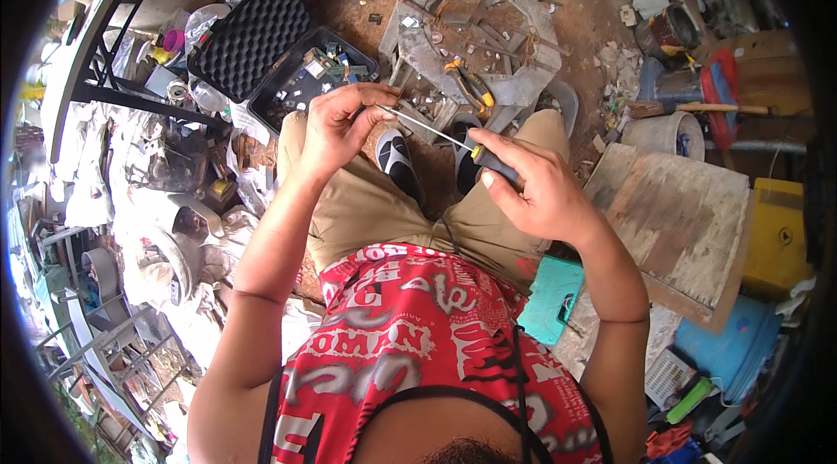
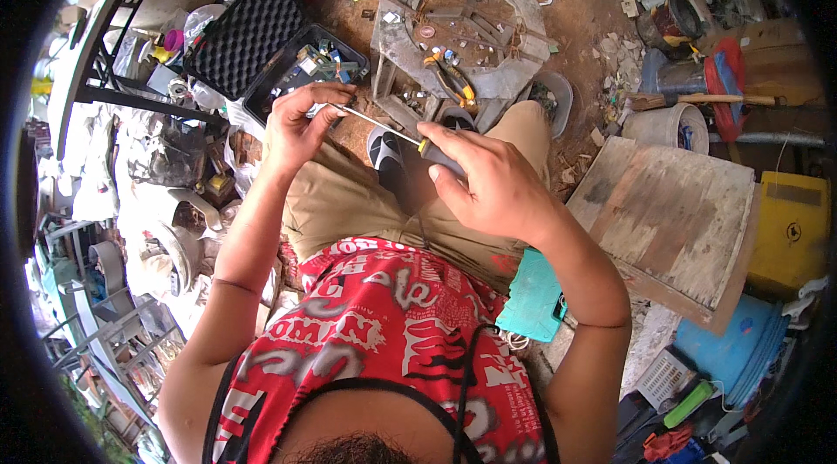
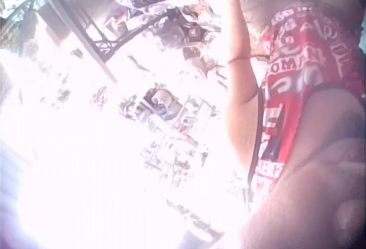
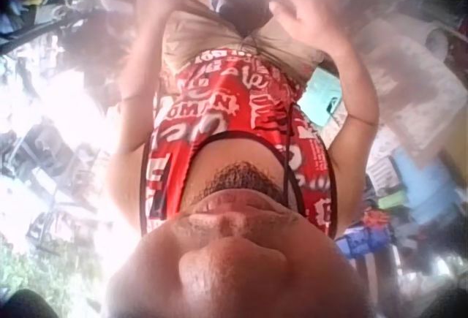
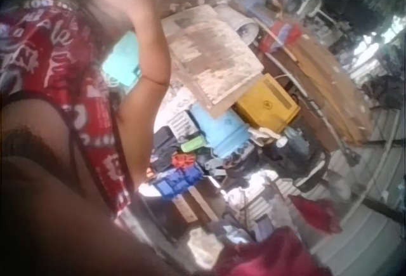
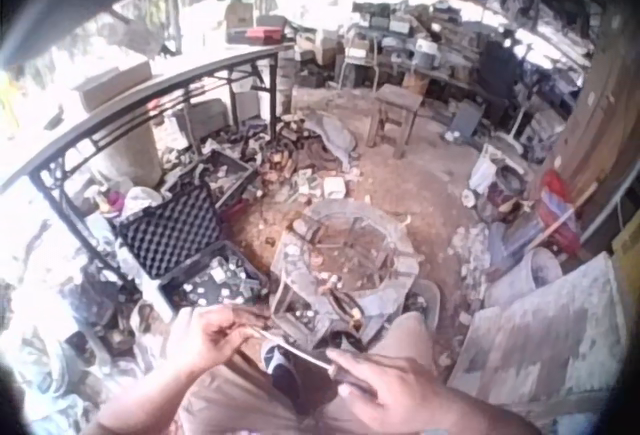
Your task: The person uses a screwdriver and pliers to disassemble a small electronic component while sitting on the ground. They handle the tools and the component, turning them over to reach different parts.
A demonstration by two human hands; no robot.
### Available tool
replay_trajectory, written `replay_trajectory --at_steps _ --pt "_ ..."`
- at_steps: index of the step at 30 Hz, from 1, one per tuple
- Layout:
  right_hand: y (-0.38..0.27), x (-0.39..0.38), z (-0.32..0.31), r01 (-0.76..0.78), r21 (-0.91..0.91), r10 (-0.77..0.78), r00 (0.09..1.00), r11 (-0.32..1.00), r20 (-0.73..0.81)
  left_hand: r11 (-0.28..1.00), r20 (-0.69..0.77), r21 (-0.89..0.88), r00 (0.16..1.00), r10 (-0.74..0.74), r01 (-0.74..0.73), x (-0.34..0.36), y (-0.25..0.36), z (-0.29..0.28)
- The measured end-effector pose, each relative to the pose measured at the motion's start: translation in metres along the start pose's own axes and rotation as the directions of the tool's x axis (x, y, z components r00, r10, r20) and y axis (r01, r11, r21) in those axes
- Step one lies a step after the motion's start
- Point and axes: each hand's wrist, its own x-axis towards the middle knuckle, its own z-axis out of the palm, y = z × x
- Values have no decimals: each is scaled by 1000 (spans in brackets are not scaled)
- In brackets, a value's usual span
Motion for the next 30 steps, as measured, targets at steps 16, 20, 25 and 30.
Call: replay_trajectory --at_steps 16,20,25,30 --pt "-2 -27 51 -9 -80 -11 970 997 -243 968 -126 230 983 132 -100 -15 24 0" --pt "2 -22 42 51 -225 -109 962 973 -252 976 -111 202 988 103 -79 -10 26 -8" --pt "-6 -16 16 87 -301 -144 974 950 -173 971 -182 -233 983 3 -46 -15 14 1" --pt "-21 -14 1 59 -388 -107 989 920 -103 989 -39 -96 993 108 -112 -8 18 -9"
